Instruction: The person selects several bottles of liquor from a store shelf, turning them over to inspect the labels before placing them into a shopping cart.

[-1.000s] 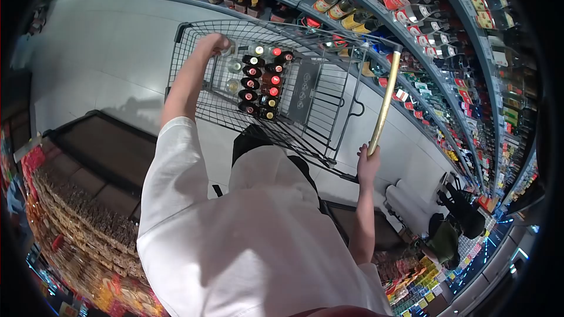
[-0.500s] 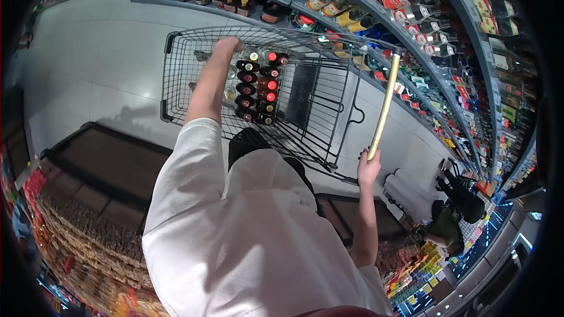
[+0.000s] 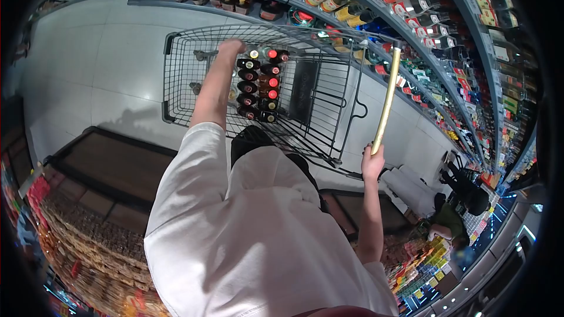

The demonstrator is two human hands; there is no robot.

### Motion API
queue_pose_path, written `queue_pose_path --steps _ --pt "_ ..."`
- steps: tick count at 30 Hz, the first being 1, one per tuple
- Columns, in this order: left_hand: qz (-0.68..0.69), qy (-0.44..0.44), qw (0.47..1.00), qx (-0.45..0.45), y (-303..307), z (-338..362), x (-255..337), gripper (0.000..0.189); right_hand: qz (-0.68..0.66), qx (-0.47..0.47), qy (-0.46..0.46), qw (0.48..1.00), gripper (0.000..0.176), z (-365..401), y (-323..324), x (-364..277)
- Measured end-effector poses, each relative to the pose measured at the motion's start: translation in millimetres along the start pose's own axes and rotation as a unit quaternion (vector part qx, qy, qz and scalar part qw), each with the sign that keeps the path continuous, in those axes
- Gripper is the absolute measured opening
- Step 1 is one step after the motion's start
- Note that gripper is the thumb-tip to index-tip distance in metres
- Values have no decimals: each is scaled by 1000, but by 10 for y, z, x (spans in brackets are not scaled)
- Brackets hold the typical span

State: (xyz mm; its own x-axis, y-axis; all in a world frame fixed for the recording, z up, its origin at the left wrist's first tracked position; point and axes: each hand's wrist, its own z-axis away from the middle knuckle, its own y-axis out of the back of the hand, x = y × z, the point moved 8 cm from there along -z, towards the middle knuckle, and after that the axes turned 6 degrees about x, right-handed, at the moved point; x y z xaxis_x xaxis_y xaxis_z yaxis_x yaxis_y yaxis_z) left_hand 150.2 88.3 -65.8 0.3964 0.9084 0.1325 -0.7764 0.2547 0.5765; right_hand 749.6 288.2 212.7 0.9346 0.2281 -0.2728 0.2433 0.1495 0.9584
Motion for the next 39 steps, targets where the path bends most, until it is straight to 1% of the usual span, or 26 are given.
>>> queue_pose_path --steps 2,4,6,7,11,13,15,16,17,19,20,21,23,25,27,28,31,33,35,36,38,39 --pt "7 -2 1000 4 -48 -65 -13 47 7 -5 -4 1000 20 4 -10 11" --pt "14 -3 1000 11 -90 -124 -56 48 -41 14 6 999 24 3 11 -22" --pt "54 -7 998 30 -87 -82 -74 49 -40 15 2 999 24 6 25 -37" --pt "52 -7 998 31 -84 -68 -86 49 -37 14 0 999 24 6 27 -45" --pt "96 14 995 39 -39 93 -187 52 -61 0 -13 998 23 11 32 -56" --pt "112 14 993 42 28 238 -178 54 -42 -5 -18 999 23 -1 17 -18" --pt "136 26 989 43 23 308 -246 54 -49 -1 -6 999 24 -16 -17 36" --pt "187 37 981 30 -1 353 -291 52 -55 1 5 998 24 -32 -33 55" --pt "188 38 981 36 -11 354 -324 52 -60 3 8 998 24 -37 -48 50" --pt "265 26 962 66 -148 278 -353 51 -99 -1 21 995 25 -35 -47 33" --pt "239 23 969 67 -127 307 -343 48 -99 -1 23 995 25 -25 -16 29" --pt "239 22 968 71 -93 335 -335 48 -104 -12 16 994 26 -33 -28 18" --pt "182 27 980 79 -100 377 -365 47 -111 -24 7 994 26 -38 -21 -5" --pt "158 21 983 89 -167 382 -373 46 -71 -36 6 997 24 -28 -20 -25" --pt "90 -43 984 149 -102 399 -302 44 -81 -30 18 996 24 -55 -75 62" --pt "46 -49 982 176 -98 412 -278 45 -91 -21 30 995 25 -65 -101 86" --pt "36 -59 980 184 -143 330 -279 45 -77 -25 33 996 24 -72 -113 97" --pt "52 -66 983 165 -142 329 -268 45 -68 -26 23 997 25 -60 -76 88" --pt "72 -46 983 160 -134 363 -323 46 -45 -17 26 998 25 -47 -50 45" --pt "56 -24 995 80 -176 394 -322 50 -46 -11 22 999 25 -30 -15 12" --pt "74 -19 993 87 -133 567 -285 57 -4 -22 3 1000 25 -16 42 -45" --pt "76 -34 990 115 -210 420 -344 64 -31 -22 6 999 27 -24 28 -40"
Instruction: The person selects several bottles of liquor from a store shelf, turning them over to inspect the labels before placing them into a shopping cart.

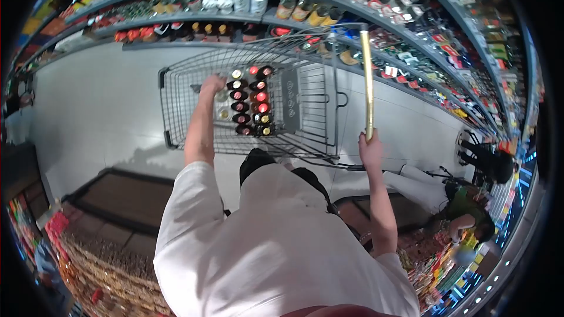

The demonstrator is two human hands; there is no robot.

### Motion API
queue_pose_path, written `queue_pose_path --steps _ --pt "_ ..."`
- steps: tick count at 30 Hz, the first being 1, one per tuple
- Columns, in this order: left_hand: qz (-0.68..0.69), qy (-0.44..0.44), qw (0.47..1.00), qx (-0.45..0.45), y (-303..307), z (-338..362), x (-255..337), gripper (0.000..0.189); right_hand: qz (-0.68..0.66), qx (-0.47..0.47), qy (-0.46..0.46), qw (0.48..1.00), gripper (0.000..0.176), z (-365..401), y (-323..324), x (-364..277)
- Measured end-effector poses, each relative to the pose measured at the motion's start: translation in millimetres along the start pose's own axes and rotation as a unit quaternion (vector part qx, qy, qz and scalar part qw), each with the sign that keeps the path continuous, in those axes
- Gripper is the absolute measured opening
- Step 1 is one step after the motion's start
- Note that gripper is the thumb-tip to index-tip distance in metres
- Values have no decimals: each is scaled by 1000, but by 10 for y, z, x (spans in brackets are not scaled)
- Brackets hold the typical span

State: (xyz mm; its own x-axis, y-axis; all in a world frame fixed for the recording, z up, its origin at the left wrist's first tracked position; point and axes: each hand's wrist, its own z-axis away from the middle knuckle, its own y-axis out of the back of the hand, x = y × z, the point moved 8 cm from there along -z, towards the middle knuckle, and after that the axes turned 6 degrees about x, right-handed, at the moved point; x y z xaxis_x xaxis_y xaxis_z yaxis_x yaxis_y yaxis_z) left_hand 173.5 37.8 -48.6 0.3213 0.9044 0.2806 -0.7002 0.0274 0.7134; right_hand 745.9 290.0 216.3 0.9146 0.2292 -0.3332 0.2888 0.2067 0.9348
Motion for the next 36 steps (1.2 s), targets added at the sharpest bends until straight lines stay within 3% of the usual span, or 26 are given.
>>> queue_pose_path --steps 4,5,9,14,16,18,20,22,24,27,28,30,33,34,35,36 --pt "71 -22 996 39 -296 -213 -315 73 -5 1 -4 1000 32 11 80 -47" --pt "64 -30 992 102 -148 67 -253 74 -16 14 0 1000 34 11 68 -9" --pt "60 -32 980 185 -153 431 -512 71 -21 13 12 1000 34 0 105 8" --pt "217 -49 887 405 201 1627 -330 52 -92 9 34 995 33 -50 -15 132" --pt "266 -53 865 423 237 2136 4 49 -145 -11 38 989 33 -52 -59 137" --pt "307 -109 852 410 171 2543 486 46 -269 -93 1 958 31 -102 -247 208" --pt "326 -165 836 408 132 3059 1231 45 -390 -141 7 910 23 -130 -407 207" --pt "332 -208 845 364 54 3548 2053 43 -449 -237 -9 862 30 -162 -601 215" --pt "339 -267 846 313 -90 3860 2881 43 -435 -303 40 847 36 -187 -605 216" --pt "234 -361 840 331 -367 3991 3944 50 -360 -431 79 824 51 -128 -415 354" --pt "203 -383 832 345 -460 3975 4223 53 -296 -468 104 826 56 -126 -416 510" --pt "145 -346 854 361 -612 3831 4579 62 -361 -472 53 803 63 -12 -343 1018" --pt "64 -267 894 353 -854 3609 4790 72 -319 -340 18 884 59 -258 -552 2336" --pt "54 -260 903 337 -983 3438 4770 85 -284 -289 -2 914 56 -289 -605 2861" --pt "70 -258 915 303 -1032 3472 4782 92 -278 -245 -61 927 52 -282 -742 3472" --pt "87 -253 926 268 -1104 3515 4779 98 -318 -229 -57 918 45 -300 -1168 4200"
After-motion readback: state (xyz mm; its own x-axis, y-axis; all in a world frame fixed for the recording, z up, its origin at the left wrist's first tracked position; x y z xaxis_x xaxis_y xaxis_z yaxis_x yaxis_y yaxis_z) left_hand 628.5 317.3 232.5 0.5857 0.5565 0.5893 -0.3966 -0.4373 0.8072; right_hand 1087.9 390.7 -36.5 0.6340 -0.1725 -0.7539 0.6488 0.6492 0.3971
